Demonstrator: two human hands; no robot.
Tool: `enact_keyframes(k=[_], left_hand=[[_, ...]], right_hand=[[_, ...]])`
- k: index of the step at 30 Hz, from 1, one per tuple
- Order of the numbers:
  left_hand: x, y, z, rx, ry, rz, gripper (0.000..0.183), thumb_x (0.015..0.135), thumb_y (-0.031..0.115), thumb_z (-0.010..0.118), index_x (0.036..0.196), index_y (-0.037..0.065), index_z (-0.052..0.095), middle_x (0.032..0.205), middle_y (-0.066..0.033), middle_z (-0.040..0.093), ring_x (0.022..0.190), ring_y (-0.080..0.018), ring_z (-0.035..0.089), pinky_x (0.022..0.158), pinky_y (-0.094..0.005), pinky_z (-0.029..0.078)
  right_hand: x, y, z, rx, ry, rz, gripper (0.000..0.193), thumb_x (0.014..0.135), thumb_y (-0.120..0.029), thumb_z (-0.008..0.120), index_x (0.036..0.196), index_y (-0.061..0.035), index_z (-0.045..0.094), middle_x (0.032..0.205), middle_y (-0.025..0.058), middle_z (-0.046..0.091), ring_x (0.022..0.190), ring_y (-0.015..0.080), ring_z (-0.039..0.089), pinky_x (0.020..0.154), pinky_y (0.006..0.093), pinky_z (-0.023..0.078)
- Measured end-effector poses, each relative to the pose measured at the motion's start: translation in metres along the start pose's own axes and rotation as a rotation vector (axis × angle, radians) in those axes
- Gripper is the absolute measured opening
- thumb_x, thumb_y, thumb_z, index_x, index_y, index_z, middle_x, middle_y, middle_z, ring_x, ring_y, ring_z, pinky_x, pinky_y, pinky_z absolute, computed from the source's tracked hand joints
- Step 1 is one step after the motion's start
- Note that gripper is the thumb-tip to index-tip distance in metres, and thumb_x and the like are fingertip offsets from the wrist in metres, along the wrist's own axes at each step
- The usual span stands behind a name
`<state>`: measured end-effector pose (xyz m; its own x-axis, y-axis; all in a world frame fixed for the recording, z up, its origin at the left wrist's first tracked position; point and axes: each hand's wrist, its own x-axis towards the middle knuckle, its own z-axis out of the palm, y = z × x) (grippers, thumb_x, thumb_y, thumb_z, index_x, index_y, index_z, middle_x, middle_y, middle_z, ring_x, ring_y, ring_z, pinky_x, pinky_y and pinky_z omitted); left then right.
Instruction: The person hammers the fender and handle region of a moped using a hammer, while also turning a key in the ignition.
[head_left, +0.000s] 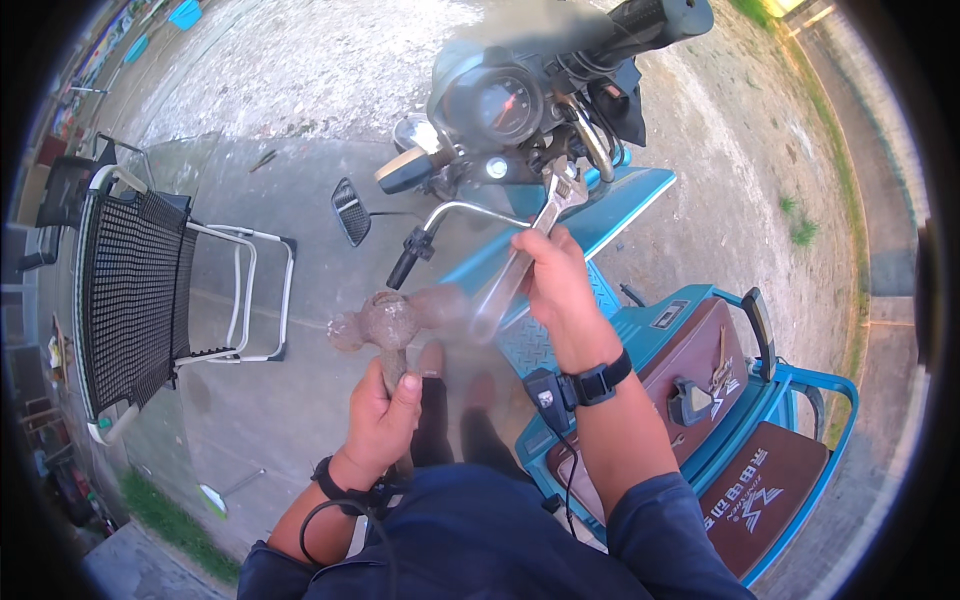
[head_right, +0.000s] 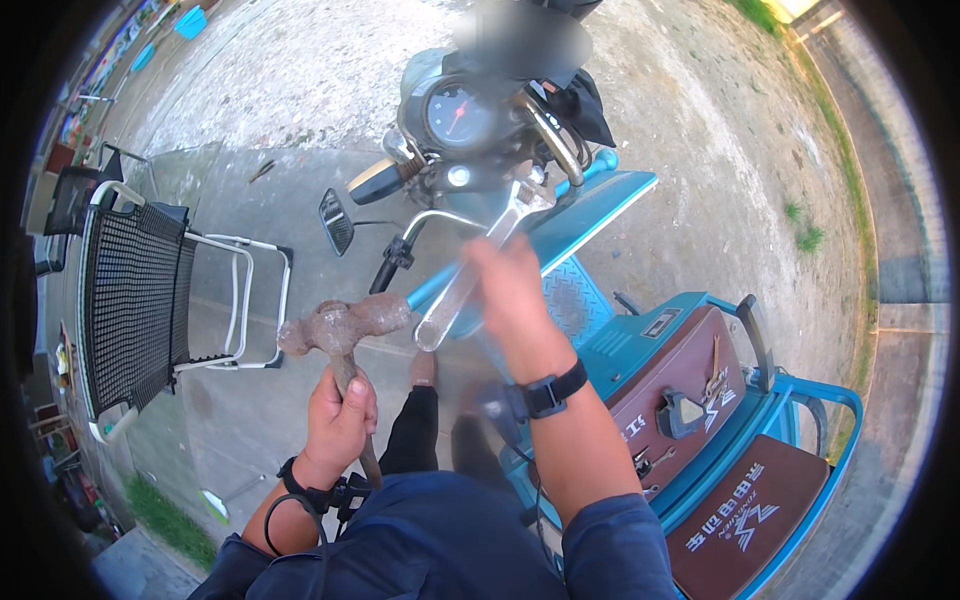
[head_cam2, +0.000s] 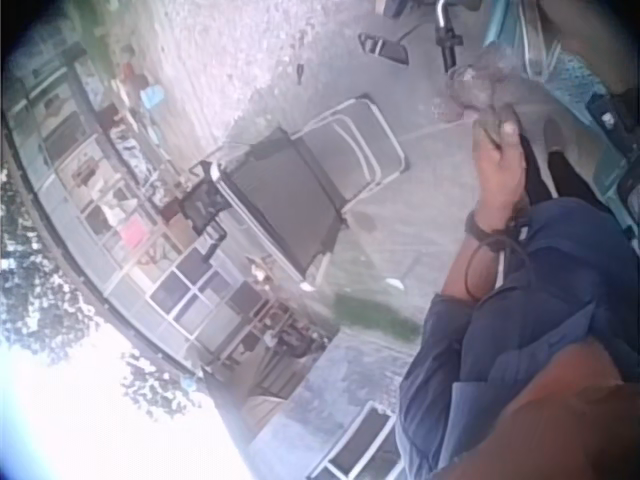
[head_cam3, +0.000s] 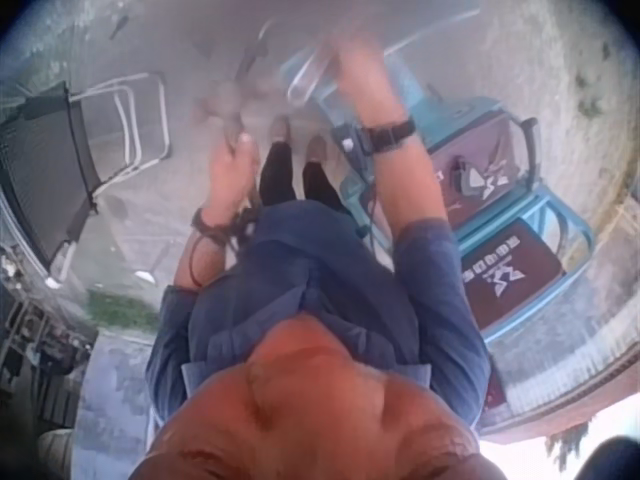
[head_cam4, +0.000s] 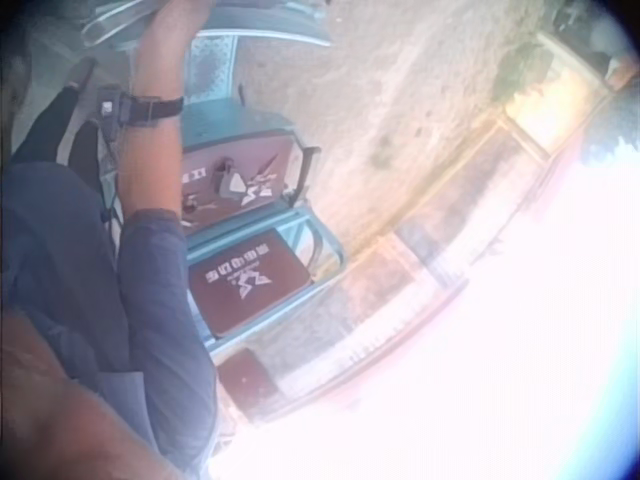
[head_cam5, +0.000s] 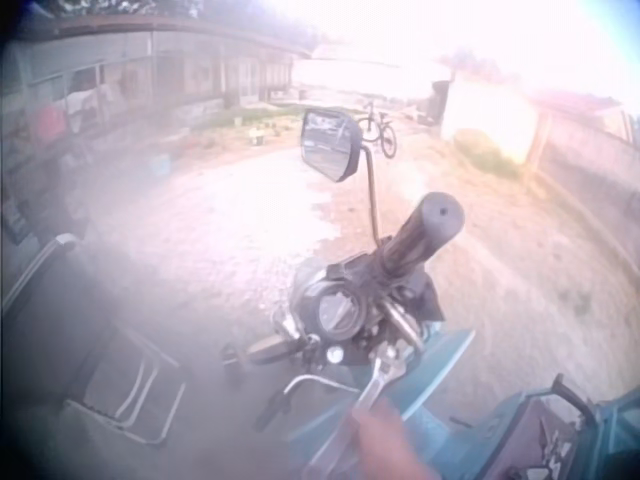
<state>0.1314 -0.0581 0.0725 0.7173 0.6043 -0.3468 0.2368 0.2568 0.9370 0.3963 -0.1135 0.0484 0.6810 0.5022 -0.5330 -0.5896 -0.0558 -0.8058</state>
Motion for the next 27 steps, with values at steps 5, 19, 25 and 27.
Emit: enact_keyframes(k=[5,19,25,27], left_hand=[[0.018,0.024,-0.017,0.127,0.033,0.144,0.029,0.105,0.033,0.051,0.099,0.005,0.046,0.069,-0.0006,0.047,0.054,-0.0065,0.045,0.049,-0.0231,0.04],[-0.012,0.056,0.007,0.17,-0.218,-0.109,0.042,0.101,0.011,0.055,0.138,-0.002,0.041,0.088,-0.0034,0.054,0.064,-0.0092,0.055,0.057,-0.0255,0.049],[-0.019,0.066,0.003,0.187,-0.24,-0.178,0.035,0.102,0.013,0.054,0.131,-0.002,0.043,0.087,-0.0026,0.053,0.059,-0.008,0.054,0.053,-0.0246,0.047],[-0.014,0.073,-0.004,0.174,-0.111,-0.129,0.025,0.103,0.016,0.053,0.121,0.001,0.045,0.086,-0.0022,0.053,0.056,-0.0074,0.052,0.05,-0.0247,0.046]], right_hand=[[0.037,-0.004,-0.008,-0.028,0.129,-0.005,0.038,0.082,-0.015,0.068,0.109,0.0041,0.051,0.091,0.0113,0.057,0.075,0.0192,0.059,0.059,0.0347,0.048],[0.058,-0.009,-0.006,0.464,0.049,0.152,0.013,0.095,-0.009,0.057,0.099,0.003,0.056,0.086,0.0148,0.06,0.073,0.0302,0.063,0.067,0.0419,0.055],[0.067,0.0,-0.004,0.397,0.021,0.145,0.018,0.1,-0.017,0.057,0.096,-0.0002,0.057,0.08,0.0119,0.059,0.069,0.0266,0.062,0.063,0.0404,0.052],[0.064,-0.003,-0.003,0.384,0.043,0.151,0.017,0.1,-0.017,0.056,0.096,-0.0002,0.057,0.079,0.0119,0.059,0.069,0.0262,0.061,0.063,0.0402,0.052]])
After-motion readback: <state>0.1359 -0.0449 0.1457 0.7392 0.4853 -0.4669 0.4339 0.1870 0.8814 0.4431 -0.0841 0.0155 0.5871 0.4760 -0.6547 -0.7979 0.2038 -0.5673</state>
